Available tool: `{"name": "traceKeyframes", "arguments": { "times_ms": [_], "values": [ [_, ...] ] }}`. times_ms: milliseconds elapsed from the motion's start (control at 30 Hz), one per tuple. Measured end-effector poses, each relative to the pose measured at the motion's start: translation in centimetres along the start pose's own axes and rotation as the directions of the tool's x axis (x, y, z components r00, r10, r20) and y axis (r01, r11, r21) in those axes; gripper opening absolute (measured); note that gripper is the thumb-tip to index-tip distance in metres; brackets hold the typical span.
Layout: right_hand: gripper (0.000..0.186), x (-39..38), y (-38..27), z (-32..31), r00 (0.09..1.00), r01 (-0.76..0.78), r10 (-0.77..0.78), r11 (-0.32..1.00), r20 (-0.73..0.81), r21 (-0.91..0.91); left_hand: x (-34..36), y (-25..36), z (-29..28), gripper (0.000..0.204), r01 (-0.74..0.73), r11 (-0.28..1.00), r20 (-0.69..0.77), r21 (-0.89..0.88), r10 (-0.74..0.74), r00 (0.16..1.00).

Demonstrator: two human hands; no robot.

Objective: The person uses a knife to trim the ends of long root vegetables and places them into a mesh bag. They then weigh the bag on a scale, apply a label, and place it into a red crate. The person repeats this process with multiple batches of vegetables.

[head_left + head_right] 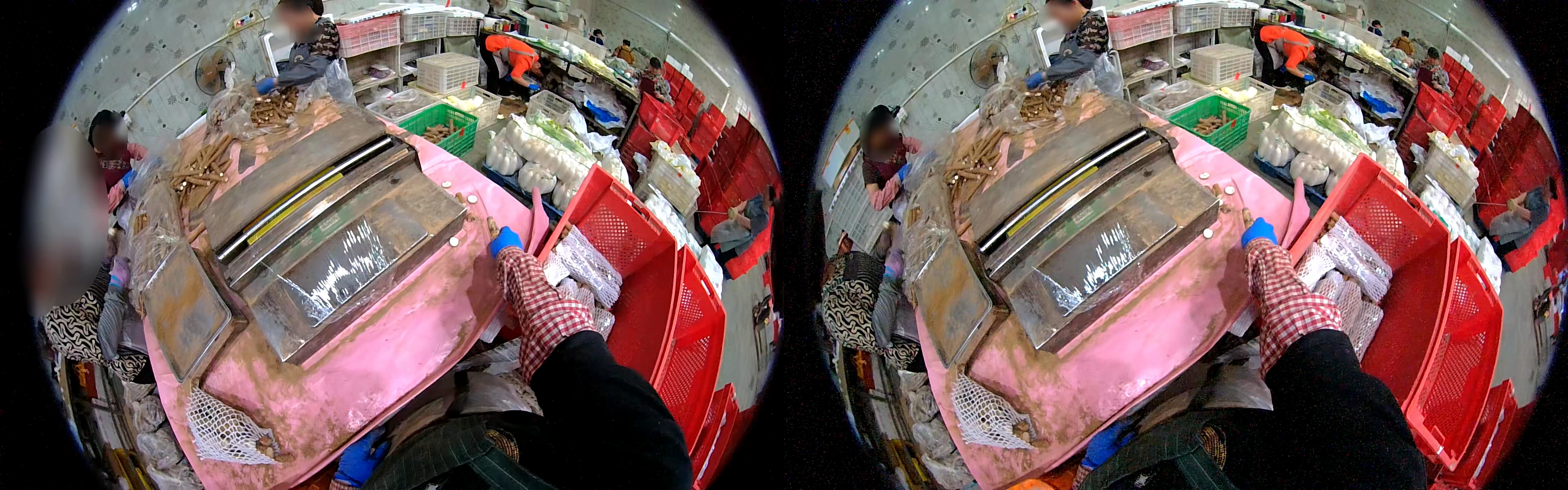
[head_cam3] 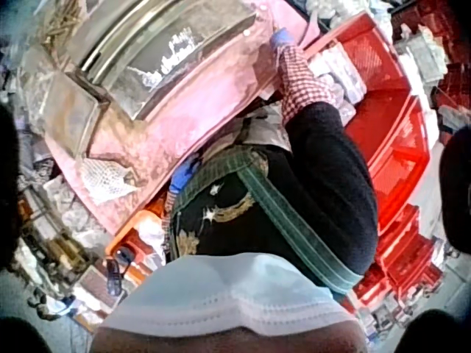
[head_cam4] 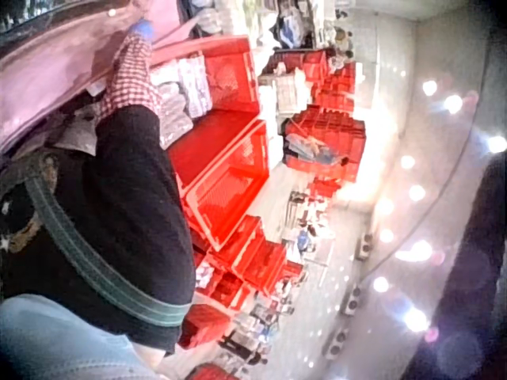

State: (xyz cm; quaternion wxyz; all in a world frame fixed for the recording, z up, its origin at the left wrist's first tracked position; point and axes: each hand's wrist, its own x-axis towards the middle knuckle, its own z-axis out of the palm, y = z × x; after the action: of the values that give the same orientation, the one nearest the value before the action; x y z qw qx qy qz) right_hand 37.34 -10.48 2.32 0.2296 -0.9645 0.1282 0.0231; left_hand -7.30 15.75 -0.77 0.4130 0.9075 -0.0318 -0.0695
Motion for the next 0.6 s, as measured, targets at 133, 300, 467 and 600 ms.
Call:
{"name": "traceKeyframes", "arguments": {
  "times_ms": [133, 300, 467, 600],
  "values": [
    [0.031, 1.2, 0.6, 1.2, 0.996, -0.001, 0.005, 0.999, -0.084, 0.046, -0.2, 0.1, 0.1, 0.036, 0.065, 0.998, 0.009, 0.010, -0.065, 0.998],
    [0.029, 2.5, 1.1, 1.6, 0.991, -0.010, 0.071, 0.893, -0.118, 0.451, -0.4, 0.5, -0.1, 0.033, 0.141, 0.987, -0.001, -0.080, -0.142, 0.990],
    [0.025, -0.1, 2.4, -4.8, 0.849, 0.481, -0.151, 0.618, -0.506, 0.622, -0.5, 0.5, -0.2, 0.034, 0.166, 0.978, -0.009, -0.126, -0.168, 0.986],
    [0.022, -3.8, 5.1, -9.9, 0.959, 0.281, -0.123, 0.506, -0.254, 0.816, -0.8, 0.2, 0.0, 0.034, 0.172, 0.941, -0.027, -0.292, -0.188, 0.982]
  ]
}}
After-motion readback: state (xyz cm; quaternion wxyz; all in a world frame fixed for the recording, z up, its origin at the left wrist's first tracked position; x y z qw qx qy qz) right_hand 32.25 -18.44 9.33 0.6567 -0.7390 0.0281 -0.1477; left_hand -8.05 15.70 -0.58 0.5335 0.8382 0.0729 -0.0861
